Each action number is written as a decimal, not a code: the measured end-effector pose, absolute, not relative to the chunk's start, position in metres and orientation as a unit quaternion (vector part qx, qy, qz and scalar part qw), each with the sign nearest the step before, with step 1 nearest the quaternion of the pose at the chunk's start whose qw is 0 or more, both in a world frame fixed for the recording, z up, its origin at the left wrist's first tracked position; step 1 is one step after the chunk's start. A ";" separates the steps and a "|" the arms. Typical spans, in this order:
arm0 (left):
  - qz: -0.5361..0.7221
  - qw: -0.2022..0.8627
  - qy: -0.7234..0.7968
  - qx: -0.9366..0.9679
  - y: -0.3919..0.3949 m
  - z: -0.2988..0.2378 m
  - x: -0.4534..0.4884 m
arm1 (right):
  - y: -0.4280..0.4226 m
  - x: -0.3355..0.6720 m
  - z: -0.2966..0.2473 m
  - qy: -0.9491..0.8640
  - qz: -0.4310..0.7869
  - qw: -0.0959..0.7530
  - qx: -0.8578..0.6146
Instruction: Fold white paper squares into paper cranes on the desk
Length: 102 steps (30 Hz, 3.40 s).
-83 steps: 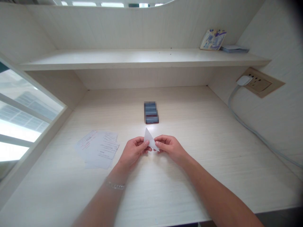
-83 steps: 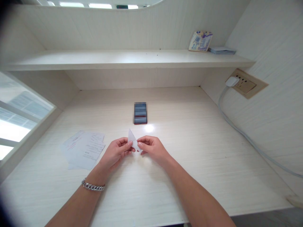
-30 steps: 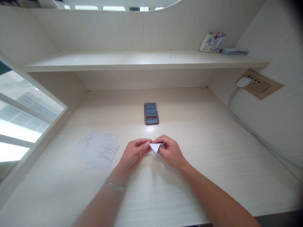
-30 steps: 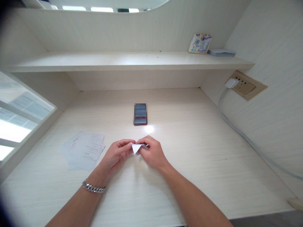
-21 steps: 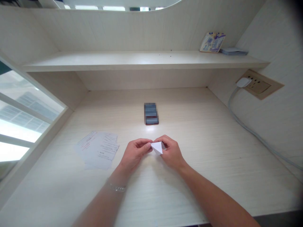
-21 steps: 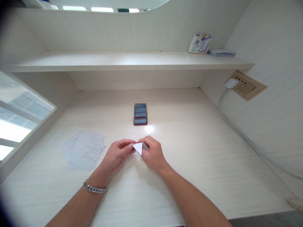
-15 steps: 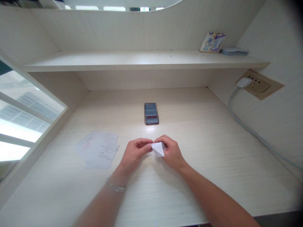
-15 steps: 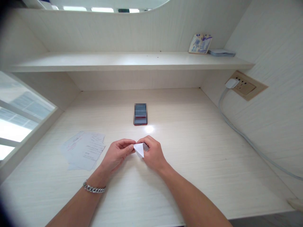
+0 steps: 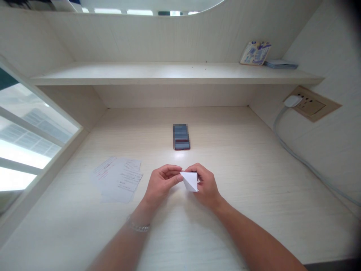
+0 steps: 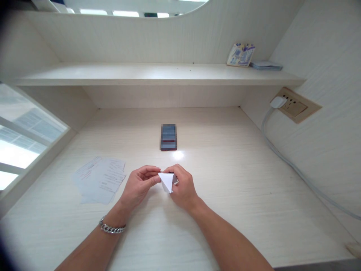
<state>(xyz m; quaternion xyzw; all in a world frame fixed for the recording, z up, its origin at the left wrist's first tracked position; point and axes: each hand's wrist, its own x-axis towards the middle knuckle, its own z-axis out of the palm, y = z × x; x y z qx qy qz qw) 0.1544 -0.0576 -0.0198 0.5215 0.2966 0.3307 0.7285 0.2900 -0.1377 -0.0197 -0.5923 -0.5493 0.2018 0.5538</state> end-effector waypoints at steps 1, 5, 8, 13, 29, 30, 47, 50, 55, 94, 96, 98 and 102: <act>0.332 0.726 0.298 0.524 -0.058 -0.020 0.155 | -0.137 0.290 -0.019 -0.549 0.201 0.555 -0.592; 0.332 0.723 0.297 0.528 -0.058 -0.020 0.155 | -0.137 0.292 -0.017 -0.547 0.200 0.558 -0.591; 0.333 0.723 0.298 0.527 -0.058 -0.019 0.155 | -0.137 0.292 -0.016 -0.545 0.204 0.557 -0.592; 0.327 0.713 0.317 0.533 -0.058 -0.015 0.154 | -0.137 0.290 -0.019 -0.541 0.218 0.555 -0.593; 0.329 0.726 0.328 0.507 -0.056 -0.013 0.153 | -0.133 0.291 -0.023 -0.446 0.352 0.598 -0.565; 0.330 0.734 0.330 0.494 -0.056 -0.013 0.153 | -0.132 0.292 -0.024 -0.434 0.362 0.604 -0.562; 0.380 0.710 0.371 0.462 -0.051 -0.017 0.153 | -0.124 0.298 -0.024 -0.340 0.380 0.656 -0.556; 0.316 0.718 0.352 0.511 -0.053 -0.015 0.154 | -0.125 0.297 -0.024 -0.348 0.355 0.663 -0.560; 0.263 0.712 0.336 0.558 -0.057 -0.012 0.157 | -0.128 0.293 -0.022 -0.354 0.381 0.658 -0.544; 0.311 0.603 0.375 0.632 -0.064 -0.018 0.161 | -0.129 0.295 -0.022 -0.390 0.308 0.613 -0.614; 0.312 0.603 0.373 0.632 -0.064 -0.018 0.161 | -0.129 0.295 -0.022 -0.390 0.313 0.614 -0.611; 0.315 0.605 0.371 0.630 -0.064 -0.018 0.161 | -0.128 0.295 -0.022 -0.383 0.320 0.618 -0.608; 0.321 0.616 0.368 0.619 -0.064 -0.018 0.162 | -0.127 0.294 -0.023 -0.355 0.337 0.628 -0.606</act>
